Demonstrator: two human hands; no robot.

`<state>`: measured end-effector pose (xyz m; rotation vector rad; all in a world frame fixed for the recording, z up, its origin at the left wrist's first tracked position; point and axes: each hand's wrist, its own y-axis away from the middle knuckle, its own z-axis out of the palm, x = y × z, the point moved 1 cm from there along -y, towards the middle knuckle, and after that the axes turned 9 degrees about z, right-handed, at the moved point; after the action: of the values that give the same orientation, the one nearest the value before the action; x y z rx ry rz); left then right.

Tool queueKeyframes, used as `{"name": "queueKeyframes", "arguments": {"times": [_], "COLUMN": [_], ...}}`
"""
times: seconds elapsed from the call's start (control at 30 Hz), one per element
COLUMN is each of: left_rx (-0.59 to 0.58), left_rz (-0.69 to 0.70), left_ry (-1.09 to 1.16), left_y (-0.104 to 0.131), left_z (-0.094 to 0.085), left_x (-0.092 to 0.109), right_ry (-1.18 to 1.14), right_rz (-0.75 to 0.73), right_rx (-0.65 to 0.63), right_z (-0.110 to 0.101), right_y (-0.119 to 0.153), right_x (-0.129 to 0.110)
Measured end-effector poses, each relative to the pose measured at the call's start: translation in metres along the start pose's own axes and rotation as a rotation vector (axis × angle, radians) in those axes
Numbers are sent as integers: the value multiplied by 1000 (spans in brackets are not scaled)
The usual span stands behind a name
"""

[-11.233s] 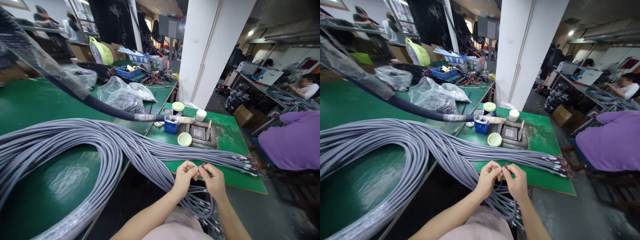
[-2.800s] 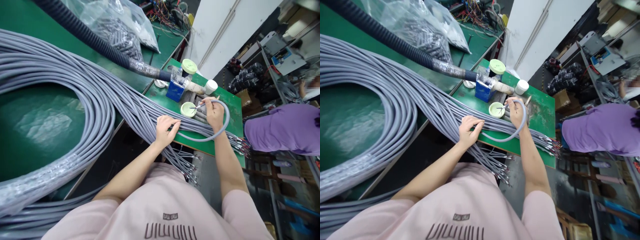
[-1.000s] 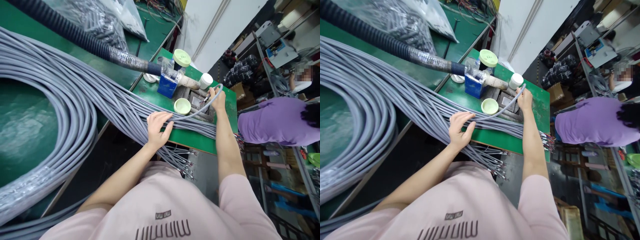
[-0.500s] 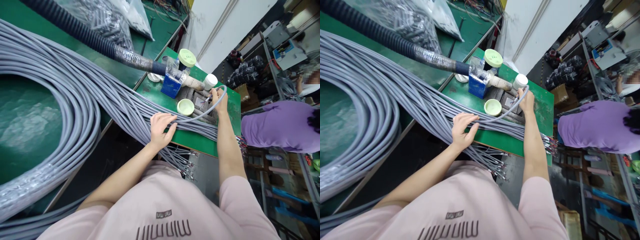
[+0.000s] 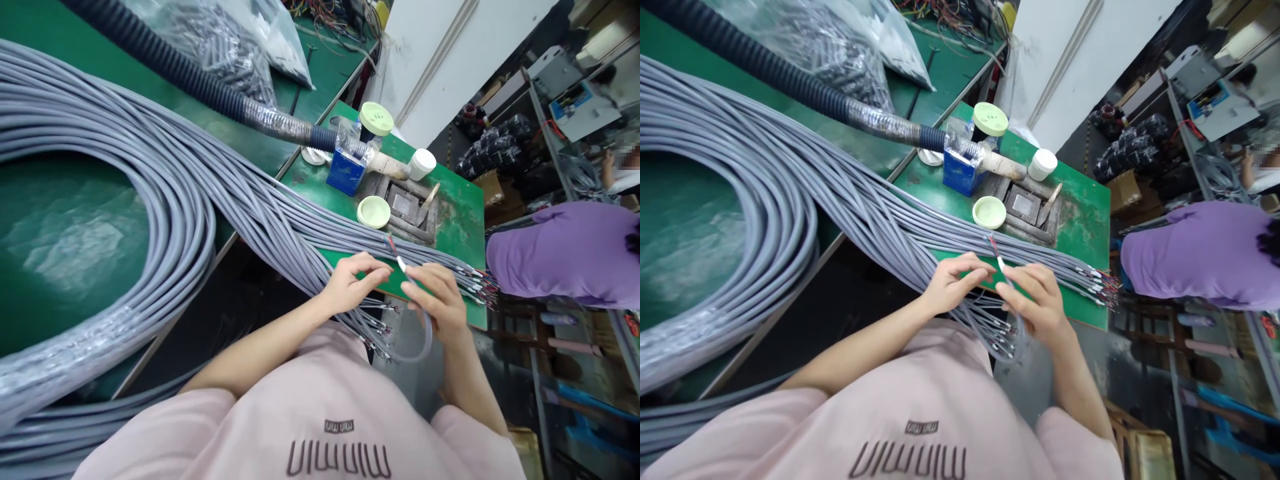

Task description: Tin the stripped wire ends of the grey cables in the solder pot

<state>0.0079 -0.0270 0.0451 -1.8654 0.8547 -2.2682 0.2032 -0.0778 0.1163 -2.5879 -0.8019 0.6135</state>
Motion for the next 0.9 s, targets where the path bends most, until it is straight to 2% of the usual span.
{"name": "queueKeyframes", "arguments": {"times": [0.07, 0.13, 0.27, 0.57, 0.9], "left_rx": [-76, -72, -25, 12, -7], "left_rz": [-177, -299, -399, -388, -342], "left_ry": [191, 314, 397, 406, 348], "left_y": [4, 7, 12, 19, 24], "left_z": [11, 18, 24, 33, 34], "left_x": [3, 4, 5, 9, 8], "right_ry": [22, 40, 36, -38, -68], "right_rz": [-13, -20, 14, 71, 106], "right_rx": [-31, -43, -31, -15, 1], "right_z": [5, 9, 15, 30, 34], "right_y": [15, 26, 42, 69, 79], "right_x": [-7, -16, -28, -32, -34]}}
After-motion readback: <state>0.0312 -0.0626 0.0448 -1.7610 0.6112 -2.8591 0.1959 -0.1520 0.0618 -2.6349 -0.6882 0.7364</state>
